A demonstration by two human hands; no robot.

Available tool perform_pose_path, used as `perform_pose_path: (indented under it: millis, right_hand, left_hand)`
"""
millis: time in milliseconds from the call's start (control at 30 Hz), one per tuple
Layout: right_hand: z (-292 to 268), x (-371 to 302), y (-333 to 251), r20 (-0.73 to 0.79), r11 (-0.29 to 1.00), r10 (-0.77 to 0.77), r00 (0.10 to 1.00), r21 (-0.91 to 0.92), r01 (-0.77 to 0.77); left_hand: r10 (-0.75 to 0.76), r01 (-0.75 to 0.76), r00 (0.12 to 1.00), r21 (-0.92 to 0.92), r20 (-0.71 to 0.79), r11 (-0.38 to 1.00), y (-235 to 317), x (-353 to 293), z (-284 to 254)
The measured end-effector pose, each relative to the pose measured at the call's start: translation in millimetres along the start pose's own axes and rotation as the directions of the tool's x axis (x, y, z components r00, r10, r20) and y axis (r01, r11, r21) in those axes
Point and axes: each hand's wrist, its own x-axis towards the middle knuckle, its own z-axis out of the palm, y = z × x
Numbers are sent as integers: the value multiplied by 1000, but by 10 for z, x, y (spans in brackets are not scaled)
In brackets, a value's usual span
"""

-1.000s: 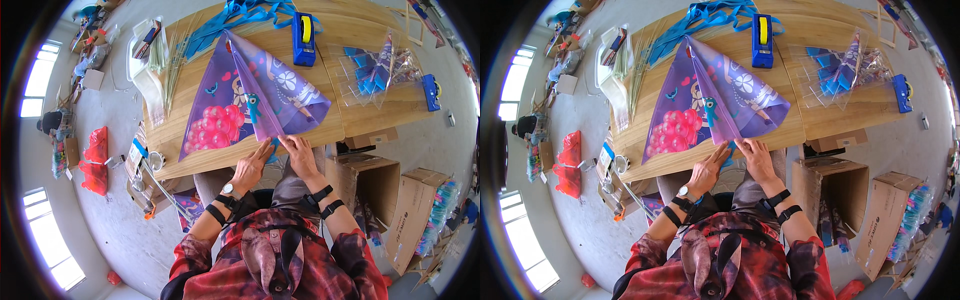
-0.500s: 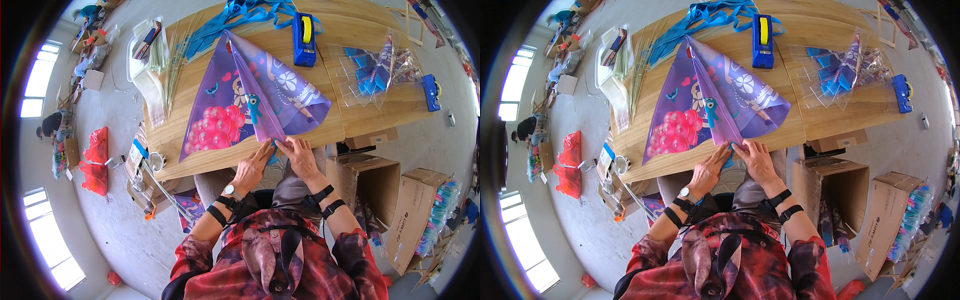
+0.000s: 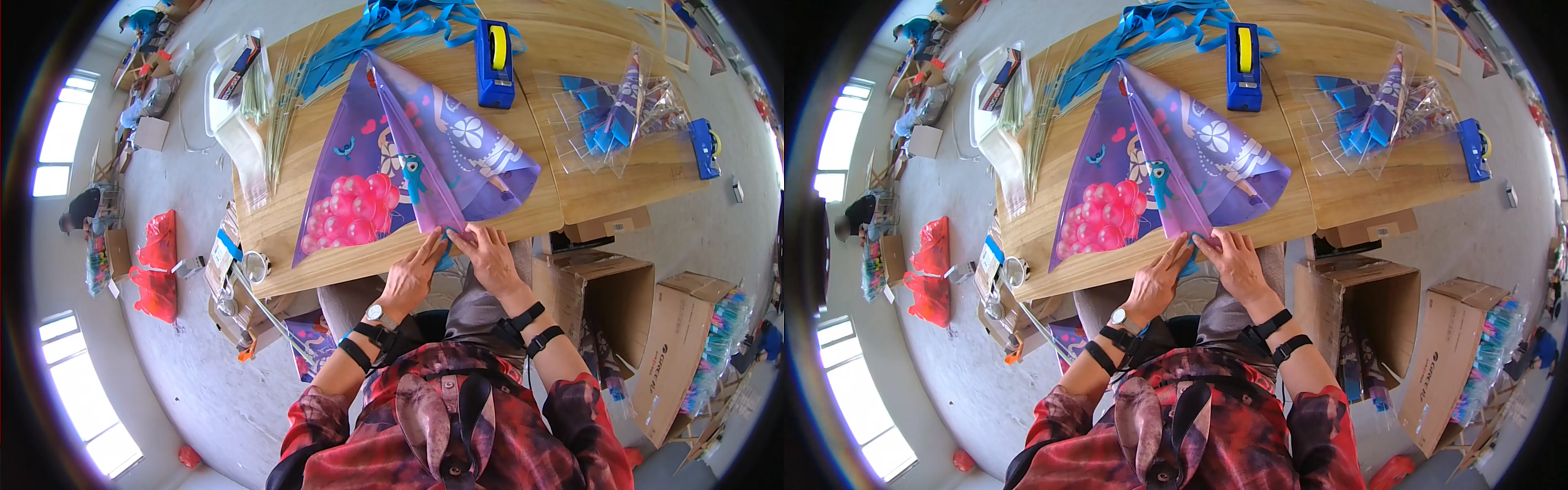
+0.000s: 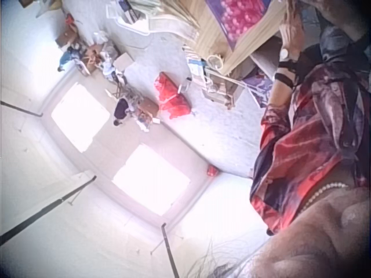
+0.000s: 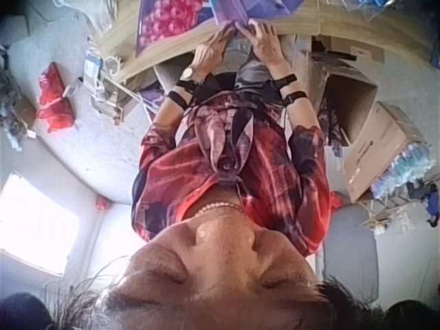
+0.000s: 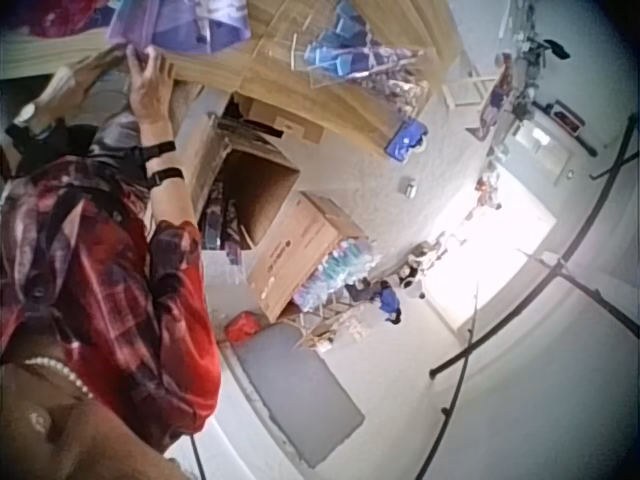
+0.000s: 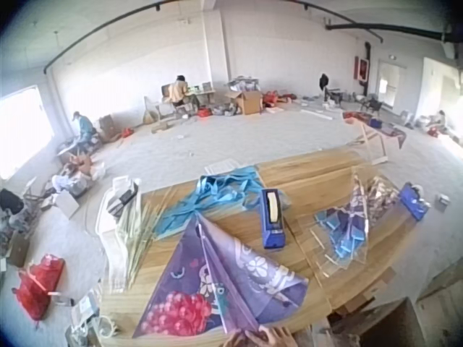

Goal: The recorder is assembling a purple kite by attaching blue ribbons and support sticks.

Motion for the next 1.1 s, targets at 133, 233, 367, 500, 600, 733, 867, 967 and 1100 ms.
perform_pose_path:
  millis: [133, 233, 367, 500, 600, 733, 867, 967, 1100]
  right_hand:
    - [-1, 7, -8, -3, 1000, -3, 1000, 5, 3]
    - [3, 8, 3, 9, 998, 35, 999, 47, -35]
    - [-18, 63, 62, -32, 959, 136, 990, 255, -124]
    - [-226, 377, 317, -183, 897, 259, 948, 410, -166]
    - [-451, 741, 608, -270, 846, 400, 876, 476, -240]
    - [-592, 1335, 1164, -333, 745, 590, 735, 576, -337]
    - [-579, 1846, 1790, -363, 707, 637, 680, 626, -328]
    - [-622, 2161, 1910, -199, 631, 685, 701, 642, -435]
    - [-649, 2354, 1963, 4, 526, 726, 688, 641, -559]
  left_hand:
    - [2, -2, 1000, 3, -3, 1000, 0, 0, -10]
    - [3, -3, 1000, -5, 9, 1000, -12, 11, -14]
    - [38, -38, 999, 35, 7, 999, -34, 12, -2]
    - [66, -66, 997, 22, -38, 998, -83, 10, 35]
    - [82, -83, 995, -18, -52, 996, -54, 22, -2]
    - [111, -112, 990, -3, -83, 994, -82, -11, 11]
    - [92, -93, 993, -12, -80, 996, -40, 19, 17]
    - [75, -76, 994, -20, -74, 997, -49, 1, 14]
    - [59, -61, 996, -27, -67, 998, -55, -14, 8]
